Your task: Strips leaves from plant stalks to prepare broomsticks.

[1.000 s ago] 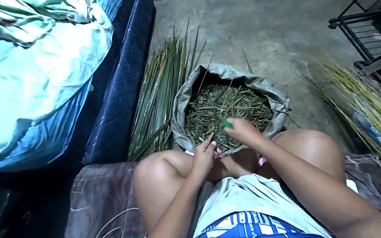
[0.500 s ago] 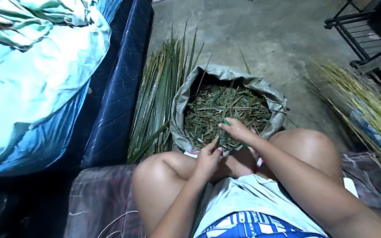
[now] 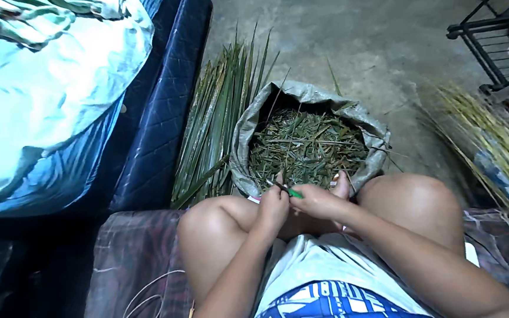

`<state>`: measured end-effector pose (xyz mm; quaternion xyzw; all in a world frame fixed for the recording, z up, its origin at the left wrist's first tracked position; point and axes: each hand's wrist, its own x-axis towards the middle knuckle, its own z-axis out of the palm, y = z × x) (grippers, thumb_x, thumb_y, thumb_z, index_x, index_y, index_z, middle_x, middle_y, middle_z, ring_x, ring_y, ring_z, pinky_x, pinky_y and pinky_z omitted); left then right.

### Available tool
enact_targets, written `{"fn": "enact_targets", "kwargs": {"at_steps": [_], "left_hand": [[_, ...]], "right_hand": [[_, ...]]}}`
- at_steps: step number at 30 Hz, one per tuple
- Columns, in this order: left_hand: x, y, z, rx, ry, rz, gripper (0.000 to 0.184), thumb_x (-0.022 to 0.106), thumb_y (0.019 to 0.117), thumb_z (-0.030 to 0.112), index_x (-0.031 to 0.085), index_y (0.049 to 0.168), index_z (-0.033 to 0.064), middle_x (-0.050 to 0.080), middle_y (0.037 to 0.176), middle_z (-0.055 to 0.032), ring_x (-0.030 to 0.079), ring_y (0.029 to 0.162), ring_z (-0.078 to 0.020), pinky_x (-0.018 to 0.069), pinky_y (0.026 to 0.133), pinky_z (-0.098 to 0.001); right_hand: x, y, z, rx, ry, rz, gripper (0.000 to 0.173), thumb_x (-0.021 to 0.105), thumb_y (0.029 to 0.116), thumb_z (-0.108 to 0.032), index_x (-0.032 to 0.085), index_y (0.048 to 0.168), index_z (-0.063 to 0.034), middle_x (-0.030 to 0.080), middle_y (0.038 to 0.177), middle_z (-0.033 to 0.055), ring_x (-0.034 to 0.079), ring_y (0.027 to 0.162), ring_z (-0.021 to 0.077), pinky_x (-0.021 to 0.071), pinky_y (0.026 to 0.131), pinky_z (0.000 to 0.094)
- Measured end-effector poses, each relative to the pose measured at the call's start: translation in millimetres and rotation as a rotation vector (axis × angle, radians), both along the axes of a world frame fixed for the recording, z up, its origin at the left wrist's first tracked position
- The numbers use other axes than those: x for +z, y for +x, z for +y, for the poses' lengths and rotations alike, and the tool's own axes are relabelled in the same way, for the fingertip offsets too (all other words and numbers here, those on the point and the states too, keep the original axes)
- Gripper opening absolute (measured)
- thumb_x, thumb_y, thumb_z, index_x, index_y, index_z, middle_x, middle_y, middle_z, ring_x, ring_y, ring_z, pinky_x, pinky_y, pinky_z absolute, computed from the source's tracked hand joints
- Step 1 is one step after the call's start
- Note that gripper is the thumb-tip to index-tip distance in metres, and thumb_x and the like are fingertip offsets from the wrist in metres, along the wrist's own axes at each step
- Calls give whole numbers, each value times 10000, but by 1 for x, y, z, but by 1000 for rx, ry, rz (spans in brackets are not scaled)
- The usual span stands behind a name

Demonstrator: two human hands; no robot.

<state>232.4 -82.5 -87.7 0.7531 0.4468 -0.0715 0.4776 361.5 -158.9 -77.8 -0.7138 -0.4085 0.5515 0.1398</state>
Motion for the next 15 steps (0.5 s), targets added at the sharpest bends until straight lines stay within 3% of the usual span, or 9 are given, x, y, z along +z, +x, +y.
{"fn": "enact_targets", "kwargs": {"at_steps": [1, 3, 5, 7, 12, 15], "left_hand": [[1, 0, 0, -6, 19, 13, 476, 347, 1097, 133, 413, 1557, 31, 683, 1154, -224, 667, 1030, -306, 505, 953, -462], [0, 0, -2, -19, 69, -1, 421, 340, 1113, 160, 507, 1451, -24, 676, 1130, -228, 662, 1038, -318, 502, 960, -474], [-2, 1, -2, -53, 70, -22, 469, 329, 1128, 197, 418, 1543, -3, 680, 1253, -216, 664, 1157, -309, 483, 1054, -462], [-4, 3, -4, -64, 65, -37, 484, 324, 1130, 199, 364, 1581, 28, 692, 1246, -192, 670, 1147, -296, 480, 1054, -454], [-3, 1, -4, -43, 36, -84, 473, 323, 1129, 190, 386, 1566, 18, 707, 1166, -169, 678, 1042, -258, 504, 988, -425], [-2, -2, -6, -44, 1, -119, 468, 333, 1131, 191, 391, 1567, 33, 718, 1090, -120, 666, 872, -183, 533, 838, -359]], "right_hand": [[1, -5, 0, 7, -3, -54, 295, 460, 1099, -253, 628, 1165, -21, 647, 998, 164, 644, 896, 284, 514, 811, 489], [1, -5, 6, 20, -16, -246, 331, 468, 1093, -270, 618, 1232, -10, 674, 1136, 228, 663, 1085, 388, 505, 914, 589], [-4, 6, 14, 16, -44, -417, 368, 463, 1096, -280, 594, 1311, -11, 670, 1241, 250, 647, 1189, 430, 494, 961, 625], [-10, 16, 21, -11, -55, -512, 360, 473, 1090, -275, 594, 1313, -19, 676, 1247, 242, 651, 1190, 429, 497, 952, 625], [-8, 13, 25, -60, -88, -526, 367, 472, 1095, -284, 574, 1345, -34, 673, 1258, 236, 649, 1206, 412, 501, 957, 611], [-15, 29, 24, -190, -68, -523, 353, 490, 1090, -268, 604, 1323, -29, 682, 1224, 252, 654, 1172, 439, 495, 949, 638]]}}
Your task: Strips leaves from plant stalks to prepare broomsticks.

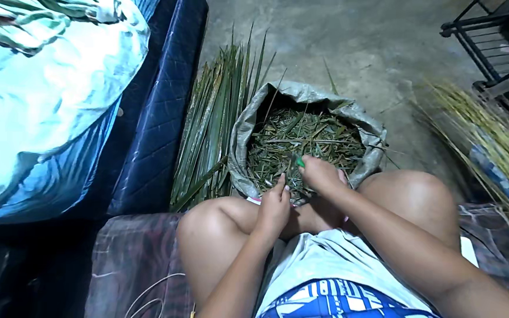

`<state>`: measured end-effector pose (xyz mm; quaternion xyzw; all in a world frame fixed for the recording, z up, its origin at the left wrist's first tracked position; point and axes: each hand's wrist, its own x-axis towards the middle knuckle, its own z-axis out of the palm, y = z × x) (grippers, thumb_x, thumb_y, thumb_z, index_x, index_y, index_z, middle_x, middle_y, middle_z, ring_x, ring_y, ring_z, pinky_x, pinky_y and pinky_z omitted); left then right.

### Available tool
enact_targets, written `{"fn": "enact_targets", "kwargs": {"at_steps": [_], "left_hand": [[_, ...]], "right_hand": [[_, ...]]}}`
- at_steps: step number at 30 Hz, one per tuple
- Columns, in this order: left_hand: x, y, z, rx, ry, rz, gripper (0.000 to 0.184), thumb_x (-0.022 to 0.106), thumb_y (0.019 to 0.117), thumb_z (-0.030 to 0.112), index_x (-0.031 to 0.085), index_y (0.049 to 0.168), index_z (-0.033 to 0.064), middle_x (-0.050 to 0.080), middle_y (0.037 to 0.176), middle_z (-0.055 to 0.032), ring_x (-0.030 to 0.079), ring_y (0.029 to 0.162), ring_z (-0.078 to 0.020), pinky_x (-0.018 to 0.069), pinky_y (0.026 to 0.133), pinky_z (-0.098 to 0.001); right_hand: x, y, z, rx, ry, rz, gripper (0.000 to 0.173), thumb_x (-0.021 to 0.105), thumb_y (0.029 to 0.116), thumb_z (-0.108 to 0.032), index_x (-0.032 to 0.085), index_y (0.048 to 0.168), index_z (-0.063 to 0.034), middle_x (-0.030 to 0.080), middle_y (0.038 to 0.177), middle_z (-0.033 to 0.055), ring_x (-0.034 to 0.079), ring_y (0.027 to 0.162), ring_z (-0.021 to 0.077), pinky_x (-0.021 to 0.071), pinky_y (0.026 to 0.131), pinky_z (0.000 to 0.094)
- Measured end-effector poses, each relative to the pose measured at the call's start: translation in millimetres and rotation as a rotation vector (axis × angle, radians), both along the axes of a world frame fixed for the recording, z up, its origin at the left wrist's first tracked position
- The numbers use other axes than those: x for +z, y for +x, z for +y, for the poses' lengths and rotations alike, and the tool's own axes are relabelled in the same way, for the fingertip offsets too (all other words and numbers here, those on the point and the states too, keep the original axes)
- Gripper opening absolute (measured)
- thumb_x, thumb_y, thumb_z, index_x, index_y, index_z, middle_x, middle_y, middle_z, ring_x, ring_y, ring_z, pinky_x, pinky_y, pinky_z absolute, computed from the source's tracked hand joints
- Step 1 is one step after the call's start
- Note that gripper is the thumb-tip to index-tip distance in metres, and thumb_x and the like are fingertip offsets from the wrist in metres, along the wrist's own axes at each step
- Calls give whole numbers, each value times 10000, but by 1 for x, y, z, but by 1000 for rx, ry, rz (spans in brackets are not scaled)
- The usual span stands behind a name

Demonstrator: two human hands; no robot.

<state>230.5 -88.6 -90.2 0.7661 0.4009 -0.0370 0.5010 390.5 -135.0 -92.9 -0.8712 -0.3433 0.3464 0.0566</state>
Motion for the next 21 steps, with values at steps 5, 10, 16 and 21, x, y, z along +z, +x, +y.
{"fn": "enact_targets", "kwargs": {"at_steps": [5, 10, 16, 21], "left_hand": [[-1, -1, -1, 29, -23, -35, 462, 341, 1129, 187, 400, 1563, 40, 714, 1021, -84, 622, 758, -133, 517, 738, -315], [1, -2, 3, 58, 13, -13, 376, 371, 1120, 186, 610, 1303, -40, 678, 998, -152, 648, 883, -211, 520, 855, -396], [0, -2, 4, 124, -180, -109, 445, 337, 1129, 171, 424, 1540, 24, 688, 918, -35, 452, 554, -62, 395, 526, -247], [-1, -3, 1, 133, -246, -164, 447, 339, 1126, 167, 423, 1542, 29, 685, 894, -35, 432, 497, -54, 392, 477, -239]], "right_hand": [[2, 20, -4, -40, 101, 116, 310, 512, 1083, -283, 644, 1197, -27, 683, 1072, 226, 668, 1024, 395, 508, 874, 600], [8, -22, -17, 171, 86, 393, 293, 478, 1092, -265, 627, 1106, -14, 622, 964, 167, 618, 881, 295, 489, 798, 508], [1, -9, -3, 135, 47, 105, 337, 497, 1081, -254, 633, 1265, -7, 675, 1225, 250, 642, 1187, 422, 480, 974, 619], [-7, 23, 1, -38, 101, 32, 308, 534, 1074, -268, 647, 1208, -15, 695, 1101, 247, 672, 1087, 429, 503, 907, 623]]}}
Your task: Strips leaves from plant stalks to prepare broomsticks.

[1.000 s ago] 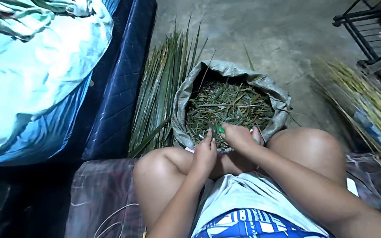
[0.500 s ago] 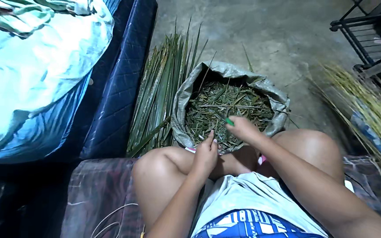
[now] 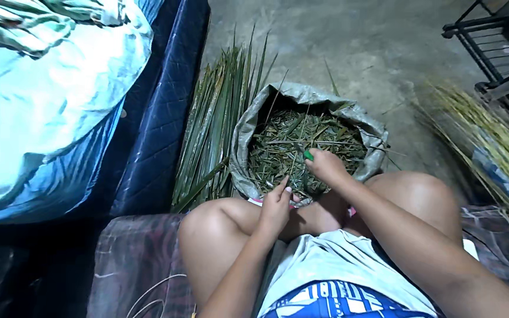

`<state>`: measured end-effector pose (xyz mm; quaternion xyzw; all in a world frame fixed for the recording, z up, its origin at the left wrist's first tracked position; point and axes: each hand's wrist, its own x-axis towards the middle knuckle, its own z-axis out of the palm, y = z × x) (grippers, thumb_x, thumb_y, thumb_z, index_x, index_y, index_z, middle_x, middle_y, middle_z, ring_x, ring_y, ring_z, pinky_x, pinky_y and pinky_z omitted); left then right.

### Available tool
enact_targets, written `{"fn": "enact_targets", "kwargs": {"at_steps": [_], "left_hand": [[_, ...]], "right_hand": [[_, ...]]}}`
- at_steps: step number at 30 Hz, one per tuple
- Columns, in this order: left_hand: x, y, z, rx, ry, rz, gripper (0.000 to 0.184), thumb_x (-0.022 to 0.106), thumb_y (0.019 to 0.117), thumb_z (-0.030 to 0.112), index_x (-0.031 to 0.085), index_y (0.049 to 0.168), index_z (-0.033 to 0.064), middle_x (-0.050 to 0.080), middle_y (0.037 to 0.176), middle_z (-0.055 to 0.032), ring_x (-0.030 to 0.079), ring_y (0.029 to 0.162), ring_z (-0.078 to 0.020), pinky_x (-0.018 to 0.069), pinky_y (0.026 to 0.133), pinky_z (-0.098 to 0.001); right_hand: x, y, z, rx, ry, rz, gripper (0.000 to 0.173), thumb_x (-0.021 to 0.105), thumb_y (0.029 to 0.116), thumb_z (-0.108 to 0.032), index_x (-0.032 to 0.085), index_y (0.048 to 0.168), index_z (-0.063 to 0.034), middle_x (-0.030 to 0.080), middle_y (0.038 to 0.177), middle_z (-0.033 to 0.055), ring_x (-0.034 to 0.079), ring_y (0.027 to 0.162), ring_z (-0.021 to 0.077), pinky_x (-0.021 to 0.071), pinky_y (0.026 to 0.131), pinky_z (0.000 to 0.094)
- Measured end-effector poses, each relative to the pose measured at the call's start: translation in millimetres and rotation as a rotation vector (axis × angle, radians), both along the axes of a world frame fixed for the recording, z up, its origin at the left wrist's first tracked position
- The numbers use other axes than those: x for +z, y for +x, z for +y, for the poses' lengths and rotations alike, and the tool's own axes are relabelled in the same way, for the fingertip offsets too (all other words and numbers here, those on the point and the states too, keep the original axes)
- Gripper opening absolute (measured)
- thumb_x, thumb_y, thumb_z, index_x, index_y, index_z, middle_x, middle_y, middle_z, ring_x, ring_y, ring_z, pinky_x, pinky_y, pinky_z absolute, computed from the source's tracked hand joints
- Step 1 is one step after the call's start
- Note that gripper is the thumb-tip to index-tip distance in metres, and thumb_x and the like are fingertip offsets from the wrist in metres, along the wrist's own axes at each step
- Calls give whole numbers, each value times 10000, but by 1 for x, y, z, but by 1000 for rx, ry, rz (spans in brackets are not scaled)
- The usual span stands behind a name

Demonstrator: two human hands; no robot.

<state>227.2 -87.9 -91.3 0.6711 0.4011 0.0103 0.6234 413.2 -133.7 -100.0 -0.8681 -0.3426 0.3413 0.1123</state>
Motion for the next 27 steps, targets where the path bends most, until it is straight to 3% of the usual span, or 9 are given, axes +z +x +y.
{"fn": "enact_targets", "kwargs": {"at_steps": [5, 7, 9, 11, 14, 15, 18, 23, 27], "left_hand": [[-2, 0, 0, 24, 42, 15, 432, 384, 1118, 165, 456, 1506, -12, 691, 886, -30, 457, 534, -46, 403, 511, -235], [-3, -1, -1, 5, 93, 32, 433, 382, 1116, 163, 464, 1513, 14, 687, 884, -24, 474, 562, -50, 407, 533, -240], [-2, -2, -4, -48, 175, 65, 444, 377, 1116, 174, 451, 1534, 41, 708, 955, -54, 583, 693, -90, 491, 667, -281], [-1, -2, -7, -88, 234, 86, 461, 390, 1111, 193, 438, 1549, 56, 721, 1042, -103, 672, 869, -153, 545, 844, -352], [-1, -1, -9, -140, 262, 112, 483, 421, 1097, 194, 421, 1564, 70, 716, 1112, -147, 681, 964, -222, 529, 921, -417], [-1, 1, -9, -165, 250, 124, 500, 433, 1087, 188, 404, 1575, 82, 710, 1147, -153, 682, 976, -232, 530, 918, -427], [-2, 4, -9, -242, 192, 170, 587, 485, 1060, 185, 314, 1618, 119, 687, 1232, -130, 690, 931, -222, 562, 836, -424], [1, 6, -6, -250, 128, 228, 580, 512, 1072, 207, 324, 1617, 141, 690, 1245, -120, 690, 898, -213, 560, 818, -413], [-2, 7, 2, -210, 142, 247, 502, 371, 1124, 209, 319, 1614, 116, 698, 1166, -121, 659, 761, -193, 557, 706, -381]], "right_hand": [[16, -32, -15, 243, -31, 152, 318, 499, 1073, -271, 642, 1199, -17, 676, 1113, 229, 656, 1077, 399, 487, 906, 610], [15, -29, -13, 196, -68, 96, 323, 500, 1075, -262, 648, 1226, -17, 685, 1157, 243, 657, 1123, 418, 488, 930, 623], [5, -8, -9, 58, -63, 41, 331, 508, 1079, -272, 654, 1232, -18, 690, 1155, 259, 661, 1126, 436, 489, 933, 643], [-4, 12, -7, -64, 22, 107, 341, 501, 1098, -305, 631, 1209, -10, 677, 1062, 244, 668, 1009, 398, 510, 876, 593], [-5, 7, -7, -159, 232, 448, 371, 471, 1120, -342, 609, 1242, -20, 553, 832, 95, 512, 670, 177, 458, 632, 349], [-5, 0, -8, -177, 263, 546, 345, 478, 1117, -327, 618, 1232, -32, 504, 769, 35, 454, 598, 115, 410, 564, 284], [-9, -7, -4, -248, 291, 614, 227, 522, 1097, -241, 623, 1123, -39, 455, 727, -5, 405, 565, 83, 369, 540, 252], [-31, 22, -2, -363, 397, 407, 350, 506, 1110, -321, 600, 1397, -144, 623, 965, 124, 536, 719, 199, 480, 685, 395], [-5, 2, -9, -132, 232, 405, 309, 516, 1094, -256, 609, 1282, -30, 621, 984, 156, 577, 804, 234, 493, 755, 433]]}}
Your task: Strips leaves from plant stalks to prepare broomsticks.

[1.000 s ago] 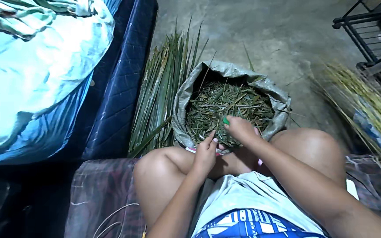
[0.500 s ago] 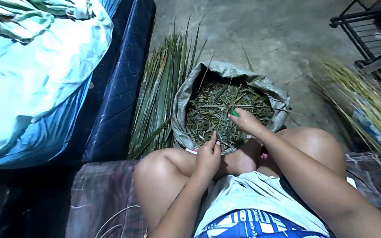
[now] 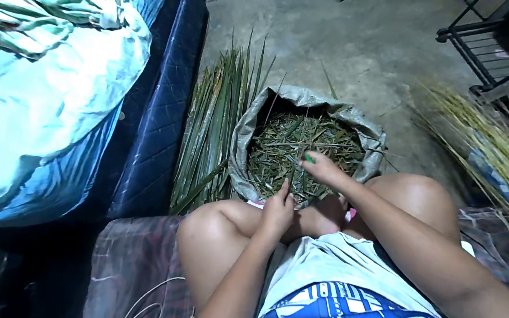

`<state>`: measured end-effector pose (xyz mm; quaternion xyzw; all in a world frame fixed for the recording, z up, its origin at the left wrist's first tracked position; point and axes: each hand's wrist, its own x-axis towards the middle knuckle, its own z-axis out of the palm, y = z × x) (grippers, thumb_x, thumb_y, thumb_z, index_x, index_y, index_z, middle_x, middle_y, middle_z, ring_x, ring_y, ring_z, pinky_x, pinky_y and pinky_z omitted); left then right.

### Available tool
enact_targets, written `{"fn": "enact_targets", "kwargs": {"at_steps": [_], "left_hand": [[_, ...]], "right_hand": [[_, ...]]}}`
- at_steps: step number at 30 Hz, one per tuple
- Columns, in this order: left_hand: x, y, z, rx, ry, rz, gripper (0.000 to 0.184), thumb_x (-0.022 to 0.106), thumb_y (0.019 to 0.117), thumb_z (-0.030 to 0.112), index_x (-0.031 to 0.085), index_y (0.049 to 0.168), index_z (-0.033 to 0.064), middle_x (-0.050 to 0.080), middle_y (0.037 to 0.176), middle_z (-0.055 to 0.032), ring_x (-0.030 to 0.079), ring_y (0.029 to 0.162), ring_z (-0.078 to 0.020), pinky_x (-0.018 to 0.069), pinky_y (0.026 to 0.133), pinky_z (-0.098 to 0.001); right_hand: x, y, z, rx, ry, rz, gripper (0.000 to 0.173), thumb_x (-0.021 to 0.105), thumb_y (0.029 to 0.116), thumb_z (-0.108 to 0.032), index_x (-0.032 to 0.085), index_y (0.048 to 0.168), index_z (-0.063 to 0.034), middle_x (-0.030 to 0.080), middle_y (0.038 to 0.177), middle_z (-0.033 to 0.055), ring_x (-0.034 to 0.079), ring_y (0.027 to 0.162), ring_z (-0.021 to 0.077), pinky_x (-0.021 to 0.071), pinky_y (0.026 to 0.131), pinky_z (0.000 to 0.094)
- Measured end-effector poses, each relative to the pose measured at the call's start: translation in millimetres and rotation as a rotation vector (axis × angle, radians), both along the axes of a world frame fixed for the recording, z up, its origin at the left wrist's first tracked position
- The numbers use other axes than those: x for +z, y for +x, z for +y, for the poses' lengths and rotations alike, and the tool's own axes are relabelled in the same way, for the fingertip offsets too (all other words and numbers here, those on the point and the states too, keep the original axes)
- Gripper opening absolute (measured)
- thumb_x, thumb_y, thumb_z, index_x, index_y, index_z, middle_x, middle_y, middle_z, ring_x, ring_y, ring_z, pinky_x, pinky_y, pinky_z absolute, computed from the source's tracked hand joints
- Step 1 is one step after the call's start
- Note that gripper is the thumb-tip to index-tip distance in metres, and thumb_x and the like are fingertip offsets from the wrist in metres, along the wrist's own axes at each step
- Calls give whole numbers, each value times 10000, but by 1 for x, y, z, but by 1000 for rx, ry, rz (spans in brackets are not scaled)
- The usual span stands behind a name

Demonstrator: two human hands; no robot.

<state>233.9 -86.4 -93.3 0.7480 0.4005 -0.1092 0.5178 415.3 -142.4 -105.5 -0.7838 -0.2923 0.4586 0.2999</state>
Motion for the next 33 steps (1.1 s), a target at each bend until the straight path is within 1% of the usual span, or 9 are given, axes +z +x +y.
{"fn": "enact_targets", "kwargs": {"at_steps": [4, 6, 8, 11, 15, 20, 24, 26, 33], "left_hand": [[1, -1, 5, 50, 58, 46, 411, 343, 1105, 159, 491, 1459, 11, 672, 1079, -204, 680, 881, -293, 552, 831, -475], [3, -1, 6, 49, 78, 69, 473, 333, 1094, 138, 421, 1549, 42, 672, 1116, -215, 676, 921, -303, 539, 864, -477], [2, -1, 4, 41, 121, 47, 406, 337, 1109, 161, 504, 1442, -2, 670, 1125, -210, 675, 953, -307, 533, 885, -485], [-2, -1, 3, -2, 111, 23, 499, 318, 1121, 178, 316, 1608, 69, 680, 1220, -162, 685, 906, -252, 556, 829, -431], [-5, 0, 2, 12, 85, 16, 509, 308, 1123, 186, 288, 1623, 98, 681, 1195, -146, 665, 787, -222, 560, 737, -404], [-1, -1, 6, 56, 93, 32, 502, 317, 1105, 156, 342, 1600, 78, 674, 1144, -199, 671, 880, -270, 548, 823, -444], [-1, -1, 5, 27, 91, 30, 432, 324, 1123, 179, 457, 1500, 16, 676, 1149, -188, 679, 885, -261, 554, 820, -439], [-1, -1, 3, -5, 69, 25, 485, 309, 1129, 185, 335, 1600, 71, 681, 1211, -155, 666, 825, -224, 550, 759, -402], [-1, -4, 2, 59, 66, -34, 477, 328, 1129, 213, 378, 1584, 81, 706, 1094, -120, 635, 761, -184, 530, 708, -370]], "right_hand": [[20, -49, -17, 373, -119, 7, 280, 501, 1079, -253, 625, 1150, -11, 622, 960, 163, 612, 863, 288, 492, 792, 502], [23, -62, -18, 410, -157, -62, 284, 482, 1081, -248, 615, 1186, -20, 659, 1013, 188, 660, 943, 333, 513, 833, 542], [26, -59, -13, 418, -216, -238, 330, 484, 1086, -273, 594, 1270, -21, 682, 1124, 233, 674, 1080, 405, 513, 905, 600], [16, -36, 2, 332, -286, -435, 372, 475, 1096, -292, 580, 1342, -33, 683, 1215, 258, 657, 1167, 449, 502, 944, 628], [13, -13, 8, 220, -274, -394, 339, 499, 1087, -314, 606, 1272, -50, 686, 1157, 232, 665, 1127, 414, 505, 920, 613], [20, -48, -14, 420, -173, -61, 286, 483, 1085, -270, 625, 1145, -29, 634, 974, 171, 637, 884, 306, 508, 789, 520], [17, -46, -7, 457, -229, -279, 343, 490, 1088, -284, 612, 1256, -11, 675, 1173, 248, 656, 1129, 423, 497, 934, 614], [10, -30, 1, 381, -277, -389, 367, 488, 1089, -290, 609, 1310, -23, 674, 1235, 256, 641, 1192, 444, 484, 970, 636], [15, -19, -2, 287, -174, -207, 327, 491, 1084, -269, 633, 1222, -8, 665, 1083, 233, 654, 1020, 386, 500, 885, 587]]}}
